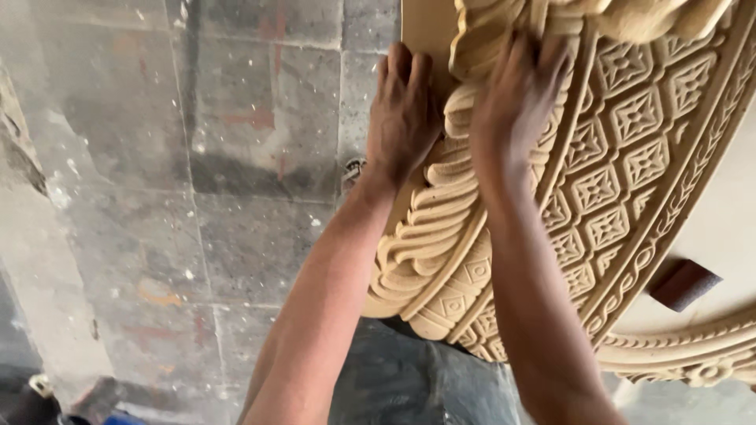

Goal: The person sands the intricate carved details of a large wooden headboard by hand using a piece of sandpaper, moving the paper through the grooves and over the raised patterns.

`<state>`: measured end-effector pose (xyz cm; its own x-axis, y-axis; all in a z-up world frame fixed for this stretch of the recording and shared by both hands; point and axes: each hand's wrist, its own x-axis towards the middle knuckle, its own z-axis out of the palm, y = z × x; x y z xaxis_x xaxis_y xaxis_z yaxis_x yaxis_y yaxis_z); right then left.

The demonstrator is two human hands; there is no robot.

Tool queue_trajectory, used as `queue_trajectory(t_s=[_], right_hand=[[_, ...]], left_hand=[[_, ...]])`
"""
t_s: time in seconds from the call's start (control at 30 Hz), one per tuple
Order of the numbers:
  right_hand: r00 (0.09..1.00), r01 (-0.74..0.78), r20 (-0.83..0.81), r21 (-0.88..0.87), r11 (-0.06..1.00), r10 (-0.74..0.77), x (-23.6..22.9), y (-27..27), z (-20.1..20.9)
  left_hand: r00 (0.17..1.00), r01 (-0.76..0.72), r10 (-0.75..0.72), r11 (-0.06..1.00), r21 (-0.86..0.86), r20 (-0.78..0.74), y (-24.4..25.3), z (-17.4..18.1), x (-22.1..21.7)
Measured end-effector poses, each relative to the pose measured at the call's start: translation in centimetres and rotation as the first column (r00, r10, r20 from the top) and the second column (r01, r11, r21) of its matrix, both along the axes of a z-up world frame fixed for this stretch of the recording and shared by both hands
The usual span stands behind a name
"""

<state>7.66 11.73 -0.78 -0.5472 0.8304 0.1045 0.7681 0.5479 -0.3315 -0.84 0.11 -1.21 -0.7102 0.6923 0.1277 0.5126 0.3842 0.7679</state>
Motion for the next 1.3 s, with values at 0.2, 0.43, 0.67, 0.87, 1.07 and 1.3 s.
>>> queue_trajectory(t_s=[0.2, 0.43, 0.67, 0.87, 1.07, 1.3], right_hand=[[0.999, 0.015, -0.038, -0.053, 0.998, -0.017, 2.7, -4.8, -0.2], [0.997, 0.069, -0.02, 0.034, 0.997, -0.068, 0.3, -5.8, 1.6], [0.943, 0.219, -0.197, -0.239, 0.946, -0.267, -3.0, 0.1, 1.8], [0.951, 0.119, -0.23, -0.343, 0.932, -0.206, 2.1, -9.3, 8.5], [0.721, 0.493, -0.345, -0.356, 0.794, -0.602, 3.4, -12.4, 10.2], [0.455, 0.687, -0.401, -0.409, 0.6, -0.795, -2.2, -16.3, 10.0]], left_hand=[[0.996, 0.078, -0.08, 0.995, 0.058, 0.029, -0.2, 0.6, -0.5], [0.993, 0.086, -0.09, 0.995, 0.058, 0.072, -0.4, 0.0, -0.3], [0.997, 0.07, -0.07, 0.997, -0.016, 0.016, -0.1, 0.1, -0.2], [0.996, 0.031, -0.05, 0.972, -0.233, -0.076, 0.1, 0.6, 0.3], [0.969, 0.239, -0.244, 0.907, -0.347, 0.03, -1.3, 0.4, 0.1], [0.83, 0.541, -0.557, 0.809, -0.227, -0.008, -5.0, 3.1, -5.0]])
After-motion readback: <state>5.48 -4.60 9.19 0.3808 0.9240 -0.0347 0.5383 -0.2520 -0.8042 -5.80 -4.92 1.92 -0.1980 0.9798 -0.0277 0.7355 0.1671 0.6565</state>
